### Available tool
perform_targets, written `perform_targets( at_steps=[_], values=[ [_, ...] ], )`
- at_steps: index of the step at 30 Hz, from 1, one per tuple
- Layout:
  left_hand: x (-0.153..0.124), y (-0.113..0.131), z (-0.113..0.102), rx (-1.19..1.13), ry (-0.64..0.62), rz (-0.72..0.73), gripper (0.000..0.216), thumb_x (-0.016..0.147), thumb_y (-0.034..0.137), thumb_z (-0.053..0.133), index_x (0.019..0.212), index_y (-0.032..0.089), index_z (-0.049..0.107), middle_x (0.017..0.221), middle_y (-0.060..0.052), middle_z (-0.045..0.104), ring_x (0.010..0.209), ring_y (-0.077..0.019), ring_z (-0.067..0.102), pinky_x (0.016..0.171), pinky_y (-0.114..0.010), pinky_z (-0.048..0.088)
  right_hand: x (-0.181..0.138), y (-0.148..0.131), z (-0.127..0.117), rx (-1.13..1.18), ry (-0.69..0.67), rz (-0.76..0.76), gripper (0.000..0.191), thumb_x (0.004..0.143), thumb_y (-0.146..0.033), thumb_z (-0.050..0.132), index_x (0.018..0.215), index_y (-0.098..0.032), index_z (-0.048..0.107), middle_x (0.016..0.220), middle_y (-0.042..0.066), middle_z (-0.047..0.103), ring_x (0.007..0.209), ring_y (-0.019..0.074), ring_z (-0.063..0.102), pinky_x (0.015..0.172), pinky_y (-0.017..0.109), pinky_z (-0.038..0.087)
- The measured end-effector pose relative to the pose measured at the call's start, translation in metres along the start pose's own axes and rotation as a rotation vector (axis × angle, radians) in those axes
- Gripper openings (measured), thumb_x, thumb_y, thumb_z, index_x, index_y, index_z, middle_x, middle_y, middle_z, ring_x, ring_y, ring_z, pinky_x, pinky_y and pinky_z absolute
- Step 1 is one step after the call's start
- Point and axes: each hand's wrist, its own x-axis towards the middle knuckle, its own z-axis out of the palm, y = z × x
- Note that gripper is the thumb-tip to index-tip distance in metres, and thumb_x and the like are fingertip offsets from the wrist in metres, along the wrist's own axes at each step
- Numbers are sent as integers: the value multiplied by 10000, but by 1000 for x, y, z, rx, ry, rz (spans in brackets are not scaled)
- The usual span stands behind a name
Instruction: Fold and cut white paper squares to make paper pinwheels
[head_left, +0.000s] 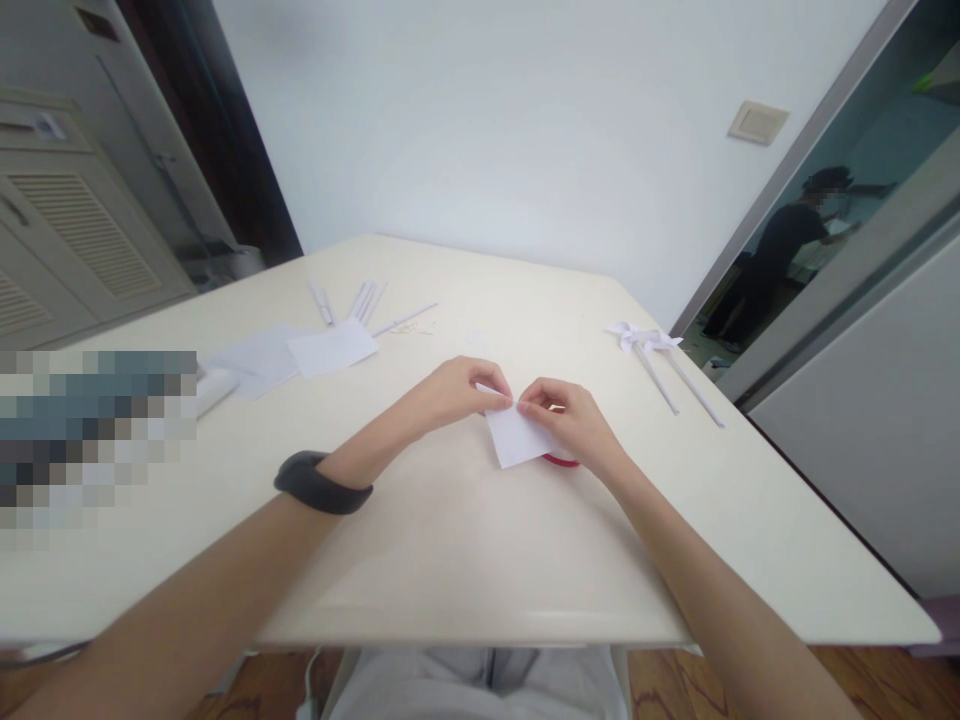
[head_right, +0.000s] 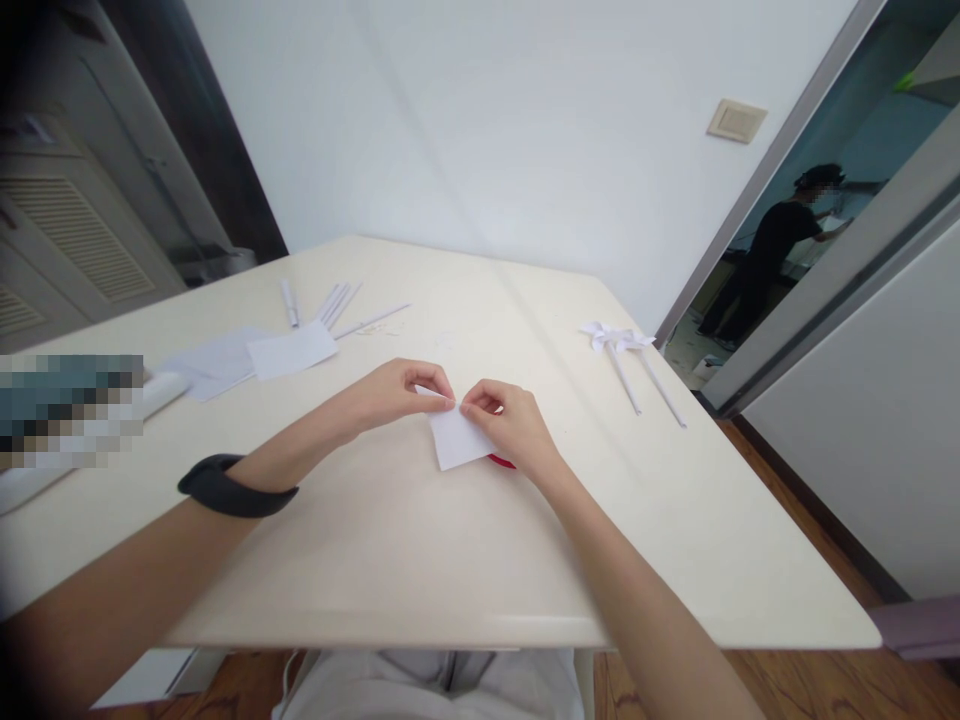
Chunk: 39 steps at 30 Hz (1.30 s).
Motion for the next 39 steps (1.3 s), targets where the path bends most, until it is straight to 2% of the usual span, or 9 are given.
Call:
perform_targets(
  at_steps=[2, 7, 20, 39],
  values=[
    [1, -3, 1, 11, -9, 16, 117, 708, 302, 622, 723, 208, 689, 819, 5, 715, 825, -202, 645, 709, -271, 451, 0, 1, 0, -3, 6, 8, 70, 779, -204, 573, 745, -199, 634, 699, -11, 624, 692, 163, 575, 665, 289, 428],
    [1, -4, 6, 46, -6, 53, 134, 715, 252, 568, 746, 218, 693, 835, 7, 732, 860, -211, 664, 748, -284, 464, 1, 2, 0, -4, -6, 26, 61, 775, -198, 569, 745, -198, 622, 687, -17, 609, 673, 157, 568, 650, 287, 432],
    [-2, -1, 13, 72, 11, 90, 123, 724, 247, 551, 717, 221, 671, 799, 14, 721, 840, -201, 667, 738, -277, 477, 0, 0, -1, -16, -16, -16, 83, 737, -148, 556, 681, -208, 571, 712, -25, 595, 706, 156, 565, 674, 280, 444],
    [-1, 3, 2, 65, 65, 79, 109, 719, 287, 636, 697, 220, 719, 768, 14, 744, 768, -194, 672, 713, -275, 477, 0, -2, -16, -8, -32, 27, 49, 738, -188, 573, 696, -206, 592, 715, -25, 600, 706, 165, 564, 638, 277, 408]
  ],
)
